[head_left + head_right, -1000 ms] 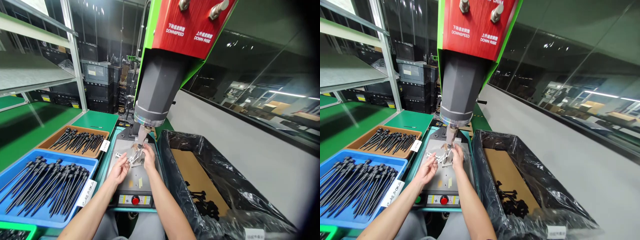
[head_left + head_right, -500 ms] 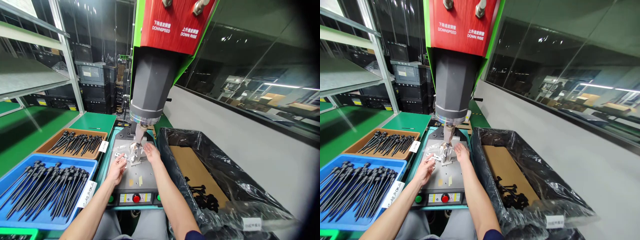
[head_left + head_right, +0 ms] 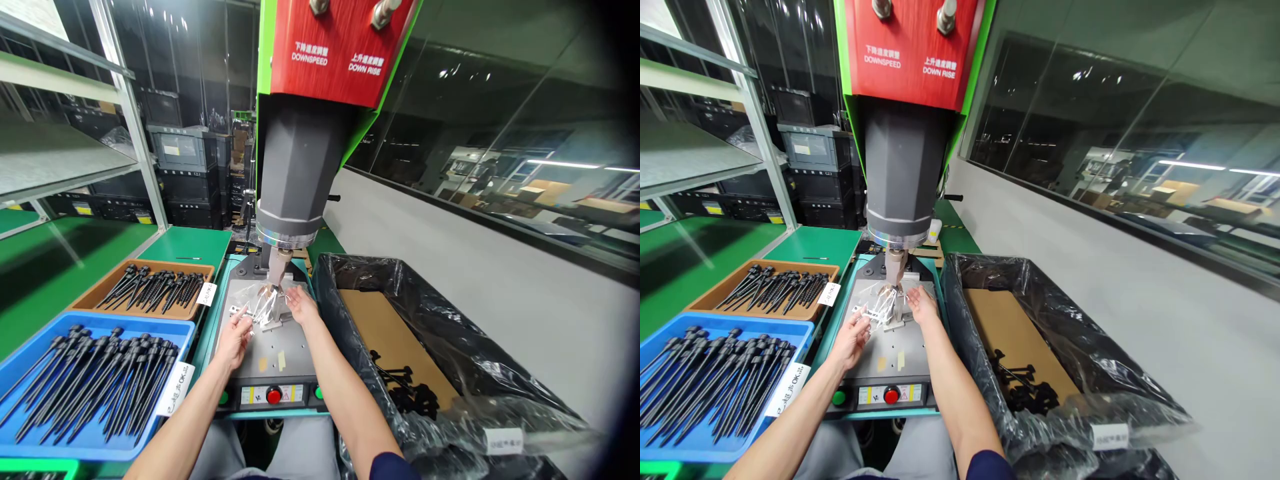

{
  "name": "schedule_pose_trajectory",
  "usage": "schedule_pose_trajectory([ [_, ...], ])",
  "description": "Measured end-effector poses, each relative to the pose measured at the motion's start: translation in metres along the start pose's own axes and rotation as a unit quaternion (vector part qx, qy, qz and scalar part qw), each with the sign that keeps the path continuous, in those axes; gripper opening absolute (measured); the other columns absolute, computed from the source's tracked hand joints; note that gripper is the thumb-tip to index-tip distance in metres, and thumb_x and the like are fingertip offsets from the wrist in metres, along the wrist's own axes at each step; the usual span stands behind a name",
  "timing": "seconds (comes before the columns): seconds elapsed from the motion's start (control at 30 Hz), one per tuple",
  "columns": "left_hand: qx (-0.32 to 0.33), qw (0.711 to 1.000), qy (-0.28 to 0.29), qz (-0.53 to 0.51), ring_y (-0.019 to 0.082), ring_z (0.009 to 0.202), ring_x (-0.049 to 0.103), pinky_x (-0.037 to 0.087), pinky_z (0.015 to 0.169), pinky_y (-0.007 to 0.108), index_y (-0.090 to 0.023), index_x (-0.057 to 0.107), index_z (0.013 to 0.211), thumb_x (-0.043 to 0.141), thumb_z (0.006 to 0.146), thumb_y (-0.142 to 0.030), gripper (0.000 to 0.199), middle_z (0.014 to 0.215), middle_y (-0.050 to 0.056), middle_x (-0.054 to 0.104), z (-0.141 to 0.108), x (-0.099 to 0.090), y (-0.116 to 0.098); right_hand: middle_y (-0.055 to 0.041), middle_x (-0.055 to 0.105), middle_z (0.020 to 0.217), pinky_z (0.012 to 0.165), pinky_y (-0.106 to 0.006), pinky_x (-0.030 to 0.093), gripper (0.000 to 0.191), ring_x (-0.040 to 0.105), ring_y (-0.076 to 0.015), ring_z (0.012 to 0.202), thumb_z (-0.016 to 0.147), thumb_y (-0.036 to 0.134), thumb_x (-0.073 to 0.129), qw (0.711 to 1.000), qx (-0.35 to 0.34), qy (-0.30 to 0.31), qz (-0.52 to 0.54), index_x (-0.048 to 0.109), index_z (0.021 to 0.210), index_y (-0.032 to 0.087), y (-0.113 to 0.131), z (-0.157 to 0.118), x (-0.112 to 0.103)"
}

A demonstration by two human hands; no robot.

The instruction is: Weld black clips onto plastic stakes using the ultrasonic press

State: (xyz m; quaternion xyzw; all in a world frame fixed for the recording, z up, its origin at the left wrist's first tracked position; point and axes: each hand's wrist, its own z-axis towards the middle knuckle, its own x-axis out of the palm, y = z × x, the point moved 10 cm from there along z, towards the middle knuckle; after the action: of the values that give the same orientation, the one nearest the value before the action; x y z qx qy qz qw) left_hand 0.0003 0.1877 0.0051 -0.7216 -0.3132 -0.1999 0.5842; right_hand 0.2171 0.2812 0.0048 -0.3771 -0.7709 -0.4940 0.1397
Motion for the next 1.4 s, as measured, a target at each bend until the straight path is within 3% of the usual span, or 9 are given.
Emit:
schedule_pose_trajectory([
  [0.53,-0.051,0.997,-0.061,-0.001,0.007,0.057,0.062,0.05,0.048,0.014,-0.015,0.063,0.104,0.074,0.075,-0.011,0.031,0.081,0.002,0.065,-0.015,-0.02,0.012,-0.0065,0.067,0.079,0.068,-0.027,0.057,0.031,0.068,-0.0171,0.072,0.094,0.048,0.056,1.0,0.019,0.007,0.016,0.059,0.09,0.017,-0.005,-0.017,-0.018],
  [0.67,-0.044,0.987,-0.143,0.061,0.009,0.06,0.063,0.05,0.052,0.018,-0.013,0.061,0.101,0.073,0.076,-0.019,0.029,0.084,0.005,0.066,-0.037,-0.053,0.01,0.0001,0.056,0.059,0.053,-0.024,0.052,0.036,0.058,-0.0142,0.052,0.097,0.049,0.046,0.999,0.013,-0.026,0.016,0.056,0.083,0.018,-0.007,-0.03,-0.049],
  [0.8,0.064,0.966,-0.176,0.181,0.012,0.069,0.064,0.052,0.064,0.022,-0.016,0.059,0.116,0.077,0.071,-0.03,0.051,0.082,0.003,0.066,-0.07,-0.088,-0.007,0.0063,0.049,0.056,0.044,-0.019,0.041,0.024,0.047,-0.0101,0.046,0.087,0.042,0.063,0.996,-0.064,-0.057,-0.009,0.057,0.083,0.019,-0.003,-0.056,-0.106],
  [0.87,0.12,0.942,-0.172,0.261,0.018,0.081,0.065,0.053,0.075,0.029,-0.016,0.061,0.114,0.078,0.068,-0.036,0.053,0.09,0.006,0.068,-0.086,-0.101,-0.015,0.0033,0.057,0.066,0.049,-0.022,0.044,0.031,0.052,-0.0124,0.054,0.076,0.041,0.073,0.966,-0.204,-0.068,-0.144,0.061,0.093,0.018,0.016,-0.076,-0.134],
  [0.97,0.196,0.877,-0.166,0.406,0.028,0.105,0.062,0.05,0.094,0.043,-0.019,0.062,0.115,0.074,0.069,-0.039,0.052,0.112,0.011,0.065,-0.105,-0.114,-0.021,-0.009,0.065,0.091,0.074,-0.037,0.052,0.04,0.062,-0.0238,0.082,0.076,0.049,0.067,0.849,-0.344,-0.108,-0.387,0.066,0.098,0.017,0.025,-0.11,-0.168],
  [1.03,0.231,0.827,-0.155,0.489,0.033,0.119,0.055,0.042,0.104,0.049,-0.02,0.059,0.121,0.07,0.072,-0.04,0.054,0.125,0.013,0.06,-0.11,-0.117,-0.02,-0.0149,0.062,0.108,0.093,-0.046,0.046,0.043,0.059,-0.0313,0.104,0.08,0.053,0.059,0.758,-0.404,-0.107,-0.501,0.068,0.101,0.017,0.018,-0.127,-0.181],
  [1.1,0.235,0.792,-0.145,0.544,0.035,0.126,0.05,0.037,0.108,0.052,-0.019,0.057,0.125,0.066,0.075,-0.04,0.055,0.132,0.015,0.056,-0.109,-0.122,-0.012,-0.0174,0.058,0.12,0.101,-0.051,0.041,0.05,0.053,-0.035,0.115,0.082,0.056,0.054,0.705,-0.414,-0.104,-0.566,0.067,0.11,0.017,0.004,-0.133,-0.195],
  [1.27,0.205,0.793,-0.116,0.562,0.032,0.13,0.048,0.034,0.111,0.05,-0.025,0.056,0.129,0.063,0.08,-0.04,0.053,0.137,0.012,0.054,-0.1,-0.142,0.005,-0.014,0.043,0.142,0.108,-0.047,0.038,0.06,0.044,-0.0325,0.131,0.09,0.055,0.046,0.691,-0.358,-0.041,-0.627,0.047,0.14,0.022,-0.026,-0.127,-0.223],
  [1.4,0.204,0.815,-0.103,0.532,0.03,0.129,0.049,0.032,0.113,0.048,-0.028,0.061,0.125,0.069,0.077,-0.035,0.049,0.136,0.009,0.057,-0.104,-0.147,0.004,-0.0129,0.041,0.146,0.11,-0.052,0.037,0.068,0.042,-0.0357,0.133,0.088,0.062,0.044,0.689,-0.344,-0.01,-0.638,0.042,0.144,0.023,-0.035,-0.122,-0.237],
])
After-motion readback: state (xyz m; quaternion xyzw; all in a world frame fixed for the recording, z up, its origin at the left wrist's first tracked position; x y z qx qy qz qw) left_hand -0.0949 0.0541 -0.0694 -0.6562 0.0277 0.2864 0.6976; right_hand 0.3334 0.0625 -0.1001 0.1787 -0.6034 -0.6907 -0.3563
